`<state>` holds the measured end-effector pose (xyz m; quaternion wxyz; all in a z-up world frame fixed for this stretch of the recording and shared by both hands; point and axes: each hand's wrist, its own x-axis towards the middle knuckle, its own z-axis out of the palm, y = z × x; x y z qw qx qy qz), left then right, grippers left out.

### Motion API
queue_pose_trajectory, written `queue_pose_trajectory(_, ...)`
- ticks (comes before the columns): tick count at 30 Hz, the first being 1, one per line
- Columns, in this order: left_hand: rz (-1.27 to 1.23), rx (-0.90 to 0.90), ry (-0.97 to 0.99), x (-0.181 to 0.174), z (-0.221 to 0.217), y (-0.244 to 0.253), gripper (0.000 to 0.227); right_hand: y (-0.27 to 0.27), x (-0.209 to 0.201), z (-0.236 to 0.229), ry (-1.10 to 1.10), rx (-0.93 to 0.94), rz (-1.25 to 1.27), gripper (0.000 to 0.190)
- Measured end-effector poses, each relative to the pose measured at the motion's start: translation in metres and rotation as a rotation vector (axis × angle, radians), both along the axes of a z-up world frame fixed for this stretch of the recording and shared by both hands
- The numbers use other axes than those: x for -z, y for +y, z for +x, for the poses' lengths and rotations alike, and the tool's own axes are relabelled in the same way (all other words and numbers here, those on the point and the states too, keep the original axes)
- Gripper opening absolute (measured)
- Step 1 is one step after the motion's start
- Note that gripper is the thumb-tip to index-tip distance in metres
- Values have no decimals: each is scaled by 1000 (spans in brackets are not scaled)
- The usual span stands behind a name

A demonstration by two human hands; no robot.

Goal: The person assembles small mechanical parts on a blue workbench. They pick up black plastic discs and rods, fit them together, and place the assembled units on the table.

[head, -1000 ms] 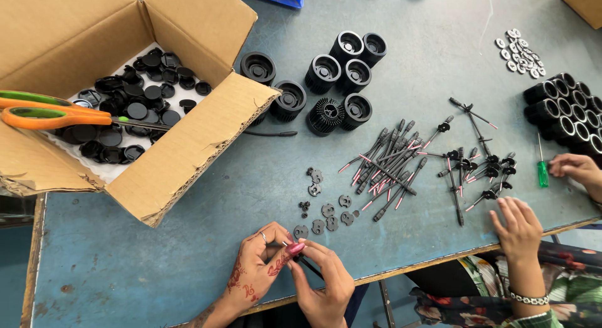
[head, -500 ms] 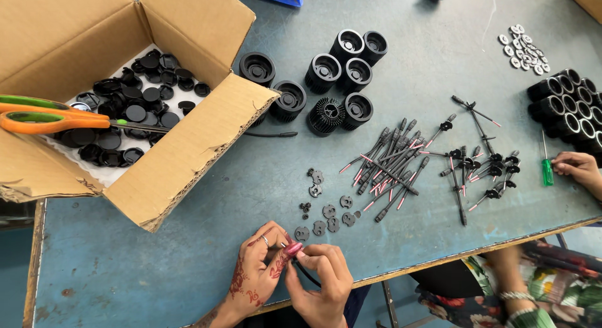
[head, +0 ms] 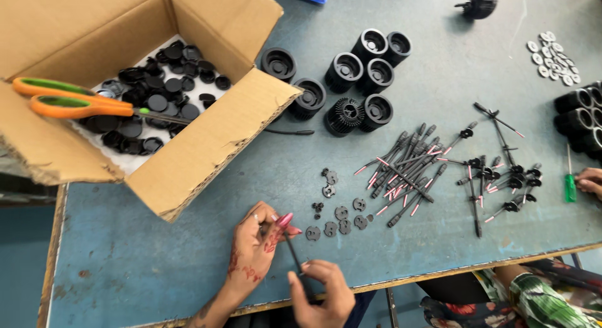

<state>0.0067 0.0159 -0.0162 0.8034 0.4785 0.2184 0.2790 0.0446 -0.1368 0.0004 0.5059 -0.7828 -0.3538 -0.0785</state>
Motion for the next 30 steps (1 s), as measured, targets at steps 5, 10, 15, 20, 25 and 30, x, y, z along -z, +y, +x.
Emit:
queue_pose_trajectory(5,-62,155,57,3,0,-10,10,-12,4,10,326,20,68,34)
queue_pose_trajectory(10,-158,207,-67,10,-3,-8,18,-16,-12,16,227,-87,6,34)
queue_pose_trajectory(15,-191,138,-89,13,-13,-2,21,-13,-36,42,62,57,-102,15)
queue_pose_trajectory(20,-131,257,46,5,-13,-7,22,0,-51,63,29,51,-206,13)
queue_pose_trajectory(25,-123,275,104,-5,-12,-7,25,24,-52,69,-50,18,-286,12)
queue_pose_trajectory(30,-89,256,200,-12,-10,-9,26,42,-51,70,-18,112,-446,17)
